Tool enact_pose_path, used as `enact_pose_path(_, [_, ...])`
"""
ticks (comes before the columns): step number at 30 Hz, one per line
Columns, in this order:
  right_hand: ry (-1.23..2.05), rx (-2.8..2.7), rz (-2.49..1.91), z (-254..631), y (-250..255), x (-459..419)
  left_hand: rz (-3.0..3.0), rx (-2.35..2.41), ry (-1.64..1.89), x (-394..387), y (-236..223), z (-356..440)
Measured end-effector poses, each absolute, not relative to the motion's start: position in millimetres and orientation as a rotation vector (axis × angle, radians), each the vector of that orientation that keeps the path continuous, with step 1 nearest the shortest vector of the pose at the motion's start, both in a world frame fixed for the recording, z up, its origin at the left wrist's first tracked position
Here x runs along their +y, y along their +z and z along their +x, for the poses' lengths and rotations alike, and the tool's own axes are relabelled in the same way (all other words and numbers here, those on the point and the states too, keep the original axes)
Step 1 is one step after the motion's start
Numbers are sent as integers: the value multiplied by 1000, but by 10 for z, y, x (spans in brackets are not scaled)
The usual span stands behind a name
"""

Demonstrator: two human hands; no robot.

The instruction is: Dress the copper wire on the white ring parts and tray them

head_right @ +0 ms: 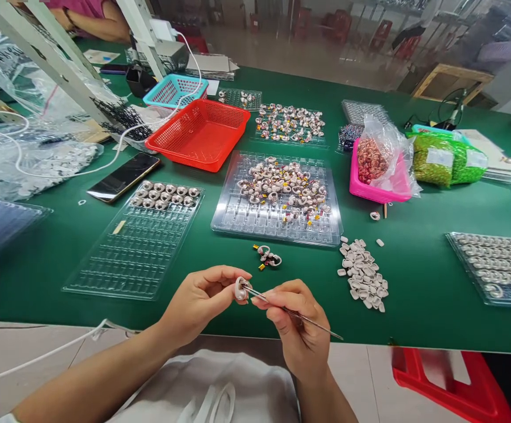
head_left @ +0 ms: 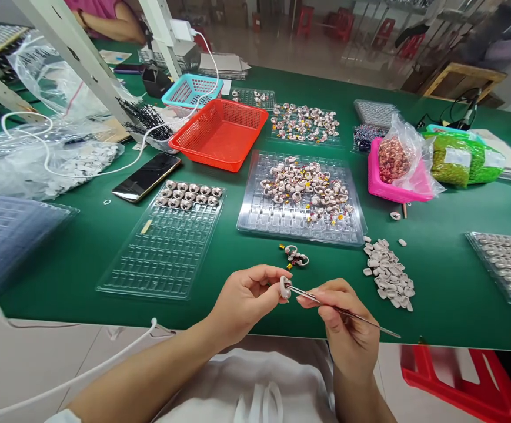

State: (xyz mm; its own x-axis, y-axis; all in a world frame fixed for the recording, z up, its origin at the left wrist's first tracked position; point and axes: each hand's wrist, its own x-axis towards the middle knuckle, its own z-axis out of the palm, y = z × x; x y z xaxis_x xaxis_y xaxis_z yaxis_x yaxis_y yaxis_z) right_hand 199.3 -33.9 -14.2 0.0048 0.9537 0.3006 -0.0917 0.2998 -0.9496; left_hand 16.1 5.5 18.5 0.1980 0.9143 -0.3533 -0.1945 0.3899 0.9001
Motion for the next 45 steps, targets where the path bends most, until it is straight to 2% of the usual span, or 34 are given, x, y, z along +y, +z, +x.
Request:
enact_pose_path(20, [1243, -1040, -756, 1946, -255, -207, 1041, 1102, 909, 28, 100, 171])
enact_pose_path(26, [1045, -1069, -867, 1985, -178, -246, 1097, 1143, 968, 17, 128, 173])
enact_pose_path(30, [1100, -1269, -1061, 1927, -224, -266, 1089, 1118, 997, -1, 145, 205])
enact_pose_path(34, [1194, -1266, -1061, 1739, -305, -263, 1132, 1069, 1044, -25, 120, 240])
enact_pose_path(45, [1072, -1105, -1017, 1558, -313, -178, 1268, 1045, 1093, -39, 66, 186])
